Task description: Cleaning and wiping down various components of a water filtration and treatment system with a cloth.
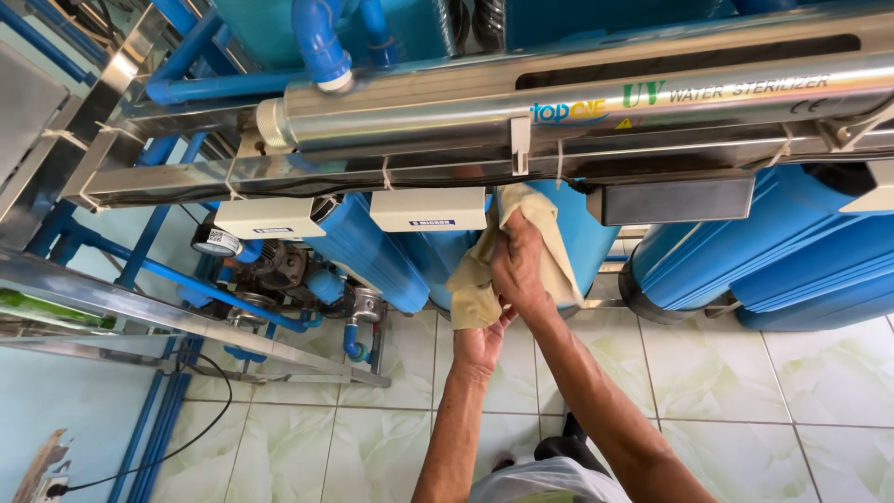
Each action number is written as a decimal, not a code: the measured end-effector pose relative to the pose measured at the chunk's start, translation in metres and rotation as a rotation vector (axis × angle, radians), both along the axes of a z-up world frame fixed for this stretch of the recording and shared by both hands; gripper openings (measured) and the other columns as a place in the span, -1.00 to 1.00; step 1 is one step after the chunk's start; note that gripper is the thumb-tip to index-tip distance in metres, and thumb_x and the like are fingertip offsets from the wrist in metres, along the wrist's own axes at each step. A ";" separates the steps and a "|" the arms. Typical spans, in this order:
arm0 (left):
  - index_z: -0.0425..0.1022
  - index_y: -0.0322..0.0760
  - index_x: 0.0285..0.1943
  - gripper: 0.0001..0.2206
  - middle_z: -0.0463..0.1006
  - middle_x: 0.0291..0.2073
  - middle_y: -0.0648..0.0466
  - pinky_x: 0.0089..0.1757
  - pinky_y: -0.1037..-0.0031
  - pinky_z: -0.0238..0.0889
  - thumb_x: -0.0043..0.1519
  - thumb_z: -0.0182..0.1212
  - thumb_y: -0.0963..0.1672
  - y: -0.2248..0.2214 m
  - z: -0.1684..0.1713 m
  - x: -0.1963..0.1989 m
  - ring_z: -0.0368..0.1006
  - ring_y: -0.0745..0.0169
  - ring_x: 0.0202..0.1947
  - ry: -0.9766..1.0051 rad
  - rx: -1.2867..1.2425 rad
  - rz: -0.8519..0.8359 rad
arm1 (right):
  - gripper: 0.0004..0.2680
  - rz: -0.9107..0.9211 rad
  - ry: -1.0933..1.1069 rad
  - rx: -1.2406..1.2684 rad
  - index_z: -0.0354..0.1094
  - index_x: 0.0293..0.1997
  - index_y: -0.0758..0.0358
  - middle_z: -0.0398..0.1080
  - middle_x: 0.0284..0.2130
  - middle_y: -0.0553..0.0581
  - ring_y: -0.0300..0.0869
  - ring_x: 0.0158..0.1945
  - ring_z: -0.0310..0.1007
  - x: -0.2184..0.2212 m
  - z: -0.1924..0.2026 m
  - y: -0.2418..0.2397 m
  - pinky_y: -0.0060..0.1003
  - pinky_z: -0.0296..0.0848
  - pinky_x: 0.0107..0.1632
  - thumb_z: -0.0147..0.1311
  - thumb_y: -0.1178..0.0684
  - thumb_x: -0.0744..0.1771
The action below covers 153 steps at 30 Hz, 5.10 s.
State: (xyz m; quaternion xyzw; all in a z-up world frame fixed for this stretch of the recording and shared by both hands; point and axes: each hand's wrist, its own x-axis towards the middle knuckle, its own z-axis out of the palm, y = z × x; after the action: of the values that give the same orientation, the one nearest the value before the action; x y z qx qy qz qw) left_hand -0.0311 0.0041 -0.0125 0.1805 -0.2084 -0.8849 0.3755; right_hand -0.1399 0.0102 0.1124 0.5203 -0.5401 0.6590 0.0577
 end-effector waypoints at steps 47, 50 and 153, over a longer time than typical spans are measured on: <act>0.50 -0.15 0.09 -0.72 0.61 -0.11 0.16 -0.13 0.44 0.32 0.30 0.20 0.00 0.024 -0.022 0.040 0.43 0.42 -0.22 -0.282 -0.114 0.023 | -0.79 0.006 -0.253 0.128 0.35 0.02 0.30 0.45 -0.24 0.14 -0.18 -0.15 0.43 0.016 -0.089 0.004 -0.31 0.44 -0.05 -0.17 0.33 0.34; 0.51 -0.18 0.12 -0.71 0.58 -0.13 0.16 -0.12 0.46 0.30 0.32 0.23 -0.01 0.027 -0.006 0.043 0.39 0.42 -0.24 -0.299 -0.161 0.018 | -0.84 0.044 -0.270 0.042 0.32 0.03 0.30 0.42 -0.24 0.16 -0.20 -0.15 0.37 0.022 -0.067 0.002 -0.32 0.40 -0.07 -0.12 0.31 0.38; 0.52 -0.41 0.15 -0.67 0.51 0.07 -0.14 -0.02 0.02 0.32 0.19 0.31 -0.26 -0.012 -0.013 -0.034 0.47 -0.26 0.06 -1.356 -1.654 1.145 | -0.74 0.559 -1.395 0.213 0.29 0.19 0.37 0.41 0.11 0.23 0.02 0.17 0.41 0.005 -0.053 0.072 -0.01 0.41 0.16 -0.11 0.16 0.37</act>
State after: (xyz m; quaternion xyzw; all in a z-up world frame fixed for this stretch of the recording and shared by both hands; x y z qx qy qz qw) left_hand -0.0655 -0.0074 -0.0257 0.3789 -0.7548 0.0839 0.5288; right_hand -0.1347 0.0818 0.0598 0.1032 -0.3601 0.7696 -0.5170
